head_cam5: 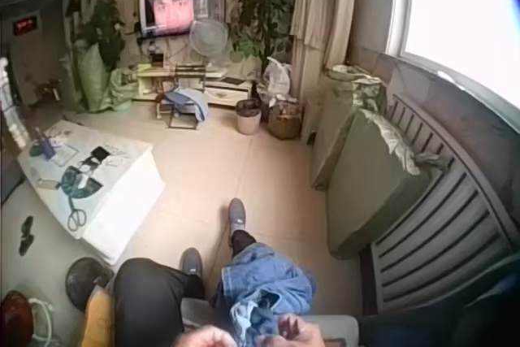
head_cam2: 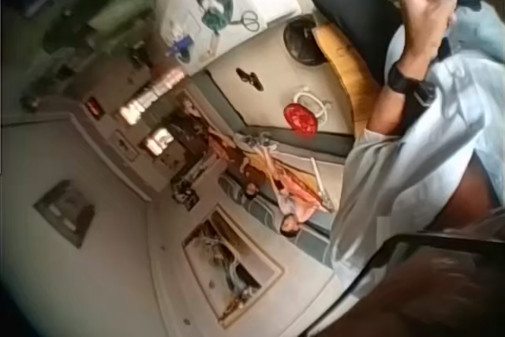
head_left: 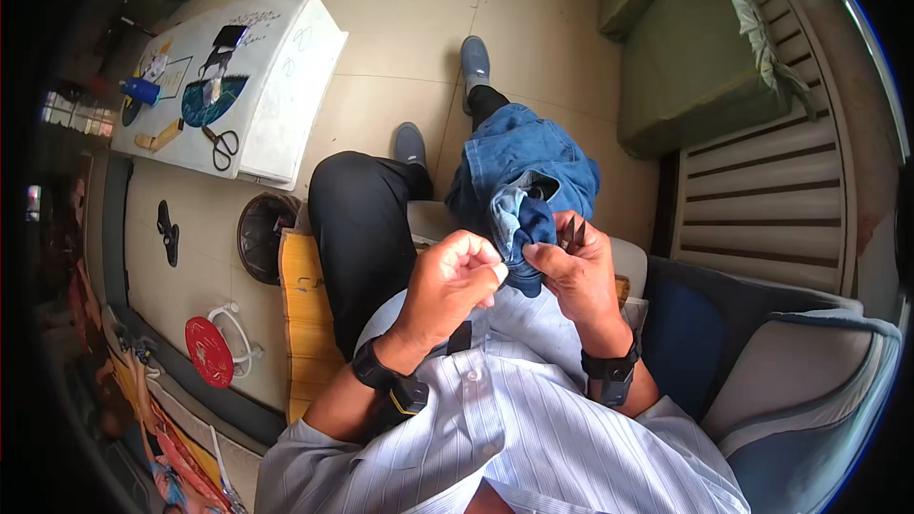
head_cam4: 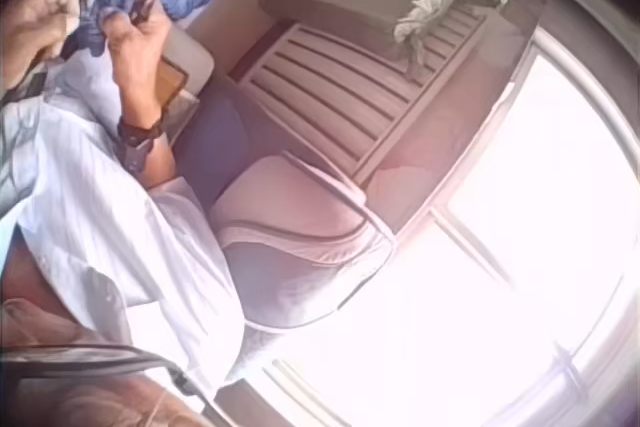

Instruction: The person uses a small metal tool to scrape or trim the hem of a pair of blue jeans. They repeatedly adjust the fabric and work along the edge of the hem.

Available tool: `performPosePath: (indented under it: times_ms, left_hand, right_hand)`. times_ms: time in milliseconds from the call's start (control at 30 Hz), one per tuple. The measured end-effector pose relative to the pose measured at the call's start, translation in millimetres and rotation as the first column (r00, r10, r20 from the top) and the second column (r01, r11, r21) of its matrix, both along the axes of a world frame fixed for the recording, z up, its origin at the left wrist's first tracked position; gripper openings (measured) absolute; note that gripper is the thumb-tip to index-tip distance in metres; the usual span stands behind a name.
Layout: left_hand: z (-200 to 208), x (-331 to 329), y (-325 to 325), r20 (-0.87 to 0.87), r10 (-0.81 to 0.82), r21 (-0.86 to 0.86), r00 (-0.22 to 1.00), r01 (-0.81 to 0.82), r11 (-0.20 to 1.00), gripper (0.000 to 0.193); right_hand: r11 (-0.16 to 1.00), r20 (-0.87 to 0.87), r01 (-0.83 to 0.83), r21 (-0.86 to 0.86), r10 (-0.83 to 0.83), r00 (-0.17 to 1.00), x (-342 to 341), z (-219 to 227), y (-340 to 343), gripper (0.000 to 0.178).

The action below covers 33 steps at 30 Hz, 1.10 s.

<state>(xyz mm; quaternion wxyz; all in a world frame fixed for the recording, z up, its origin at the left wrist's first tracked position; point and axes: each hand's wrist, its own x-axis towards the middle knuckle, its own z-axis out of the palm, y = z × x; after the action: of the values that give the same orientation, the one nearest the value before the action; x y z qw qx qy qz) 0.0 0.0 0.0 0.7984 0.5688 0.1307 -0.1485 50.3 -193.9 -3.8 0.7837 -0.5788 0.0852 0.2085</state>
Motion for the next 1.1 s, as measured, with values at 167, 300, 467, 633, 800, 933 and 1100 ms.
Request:
performPosePath:
  times_ms: [167, 300, 467, 633, 800, 933, 1100]
  left_hand:
    - [1, 9, -5, 0.011, -0.044, 0.170, 0.999, 0.042, 0.985, 0.005]
    - [1, 9, -4, 0.018, -0.048, 0.130, 0.999, 0.046, 0.990, 0.005]
    - [-1, 7, -1, 0.006, -0.047, 0.033, 0.999, 0.046, 0.998, 0.003]
    - [-5, 3, 7, 0.008, -0.032, -0.045, 0.999, 0.032, 0.998, 0.003]
    - [1, 4, 1, 0.005, 0.007, 0.043, 1.000, -0.007, 0.999, 0.003]
    - [1, 6, -2, 0.037, -0.035, 0.149, 0.999, 0.029, 0.988, 0.003]
    - [-6, 5, 7, 0.037, 0.027, 0.097, 0.999, -0.031, 0.995, 0.004]
  right_hand:
    - [0.999, 0.105, 0.031, -0.020, -0.029, 0.994, 3, -10, 2, 0.021]
    - [0.999, 0.073, 0.034, -0.017, -0.033, 0.997, 5, 3, 8, 0.021]
    - [0.999, 0.113, 0.019, -0.030, -0.016, 0.994, 4, -12, 2, 0.023]
    - [1.000, 0.040, 0.003, -0.017, -0.002, 0.999, 4, 5, 6, 0.023]
    - [1.000, 0.044, 0.005, -0.007, -0.005, 0.999, 3, -4, 3, 0.021]
    - [0.999, 0.058, 0.029, -0.023, -0.027, 0.998, 4, -1, 7, 0.023]
    - [1.000, 0.042, 0.014, -0.022, -0.013, 0.999, 3, -2, 5, 0.022]
